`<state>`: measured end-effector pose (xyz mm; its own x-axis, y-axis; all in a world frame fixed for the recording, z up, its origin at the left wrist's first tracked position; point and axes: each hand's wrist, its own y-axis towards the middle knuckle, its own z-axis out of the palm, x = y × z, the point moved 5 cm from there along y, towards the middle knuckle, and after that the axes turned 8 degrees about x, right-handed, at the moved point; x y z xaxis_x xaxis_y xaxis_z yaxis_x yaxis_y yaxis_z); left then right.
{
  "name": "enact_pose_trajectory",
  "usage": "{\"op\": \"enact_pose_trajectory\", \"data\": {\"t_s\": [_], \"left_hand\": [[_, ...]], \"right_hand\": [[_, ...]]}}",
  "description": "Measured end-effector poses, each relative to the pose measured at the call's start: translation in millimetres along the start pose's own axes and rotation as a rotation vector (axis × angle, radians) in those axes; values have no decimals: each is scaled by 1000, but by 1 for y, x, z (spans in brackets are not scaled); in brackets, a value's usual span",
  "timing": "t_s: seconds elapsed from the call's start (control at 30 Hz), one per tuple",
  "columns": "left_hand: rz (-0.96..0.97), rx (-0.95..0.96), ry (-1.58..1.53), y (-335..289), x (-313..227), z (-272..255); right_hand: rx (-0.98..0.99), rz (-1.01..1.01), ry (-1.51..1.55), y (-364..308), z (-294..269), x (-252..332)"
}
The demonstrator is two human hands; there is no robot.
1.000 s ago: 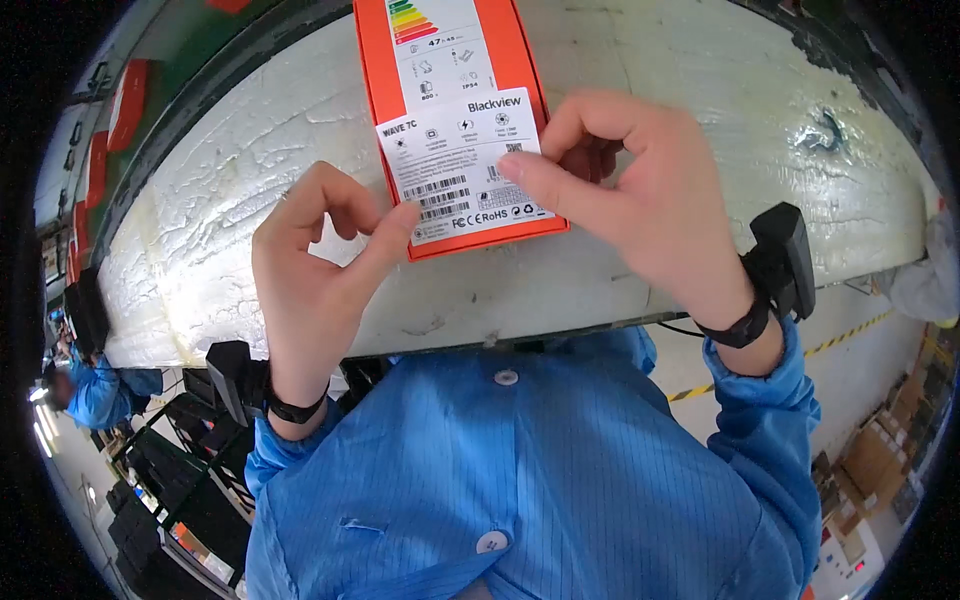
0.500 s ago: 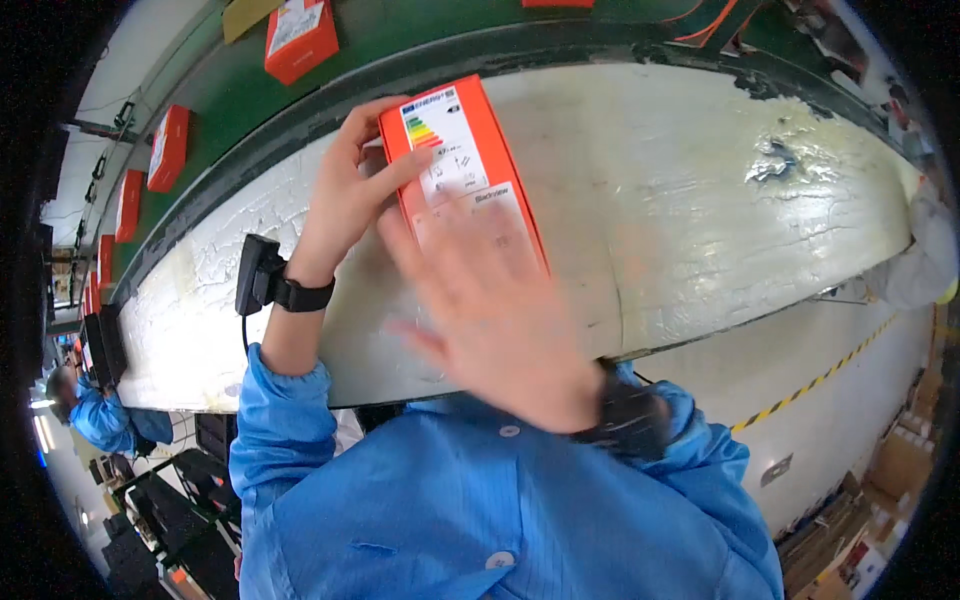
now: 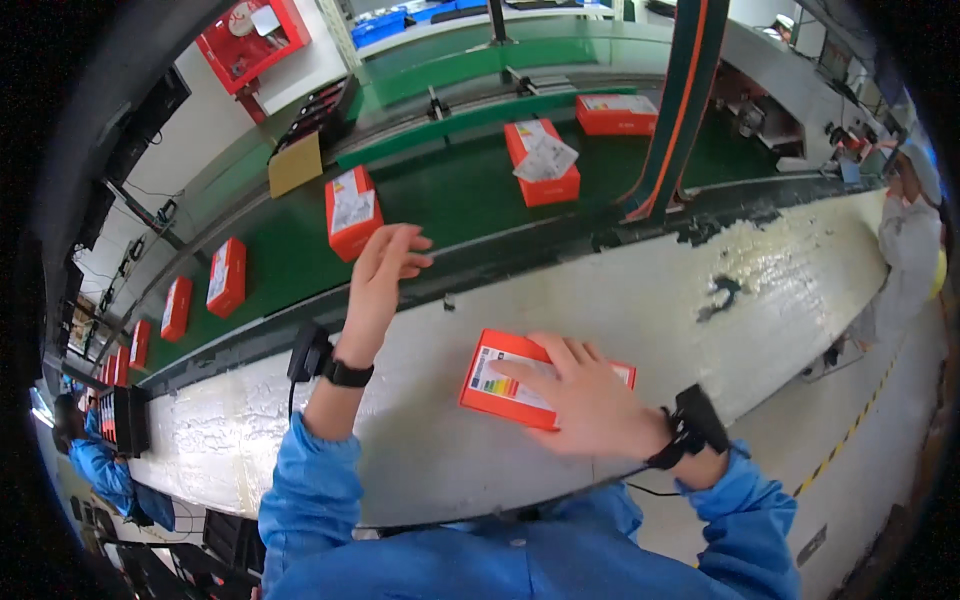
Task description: The recorder is applying white information stickers to the back of red product boxes on a conveyor belt.
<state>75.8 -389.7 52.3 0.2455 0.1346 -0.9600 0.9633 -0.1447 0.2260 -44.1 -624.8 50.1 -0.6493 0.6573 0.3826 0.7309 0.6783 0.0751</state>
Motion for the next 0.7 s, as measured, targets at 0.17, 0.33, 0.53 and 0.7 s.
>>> {"op": "enact_pose_trajectory", "data": {"t_s": [0.17, 0.33, 0.53, 0.7], "left_hand": [[-54, -262, -2, -28, 54, -42], [-80, -229, -25, -48, 86, -34], [-139, -163, 124, -54, 68, -27], [-131, -149, 155, -57, 69, -24]], "right_hand": [[-235, -357, -176, 109, -65, -43], [-314, -184, -481, 269, -73, -131], [-531, 470, -490, 223, -70, -192], [-160, 801, -232, 202, -65, -251]]}}
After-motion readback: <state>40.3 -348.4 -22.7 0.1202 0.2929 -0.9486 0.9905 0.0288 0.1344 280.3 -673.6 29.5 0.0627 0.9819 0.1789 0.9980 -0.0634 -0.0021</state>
